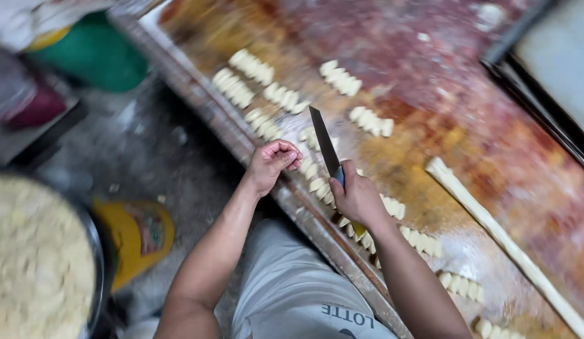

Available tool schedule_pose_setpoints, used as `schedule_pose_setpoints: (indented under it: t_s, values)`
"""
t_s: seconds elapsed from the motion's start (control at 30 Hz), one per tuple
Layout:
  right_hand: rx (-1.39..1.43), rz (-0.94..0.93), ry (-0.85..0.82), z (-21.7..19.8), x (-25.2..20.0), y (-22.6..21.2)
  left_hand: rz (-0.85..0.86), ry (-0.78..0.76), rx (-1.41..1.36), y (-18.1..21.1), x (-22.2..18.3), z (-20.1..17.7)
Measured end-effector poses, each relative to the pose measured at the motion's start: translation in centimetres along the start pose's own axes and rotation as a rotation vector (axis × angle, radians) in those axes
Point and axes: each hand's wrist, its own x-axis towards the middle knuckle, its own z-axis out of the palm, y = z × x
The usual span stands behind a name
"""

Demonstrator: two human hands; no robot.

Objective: Cutting a long rope of dough into small individual pieces using a knife and stretching new ropes from a bulk supply on a wooden work surface.

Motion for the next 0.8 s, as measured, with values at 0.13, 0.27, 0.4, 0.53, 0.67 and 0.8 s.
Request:
schedule_pose_setpoints:
  t_s: [0.13, 0.27, 0.4, 0.53, 0.67, 0.8]
  values:
    - [-0.115, -0.185, -0.075, 4.3, -1.1, -2.2, 0.085, 0.26, 0.345, -3.0, -7.9, -10.8]
    - [-0.149, -0.258, -0.153, 6.2, -2.9, -4.2, -0.332, 0.33, 1.318, -0.4, -16.2, -12.8]
    - [-0.171, -0.281, -0.159, 6.9, -4.5, -5.0, -0.011, 0.335, 0.428, 0.8, -18.8, -10.5]
    - [-0.117, -0.238, -0.13, 6.3, -5.2, -4.0, 0.013, 0.254, 0.179, 1.7, -19.0, -8.7]
    - [-0.069, -0.171, -0.082, 5.2, -5.2, -0.3, -0.058, 0.232, 0.251, -1.6, -14.2, -7.8]
    - [0.054, -0.005, 0.026, 2.0, -5.8, 3.7, -0.134, 0.075, 0.41, -4.0, -6.2, -2.9]
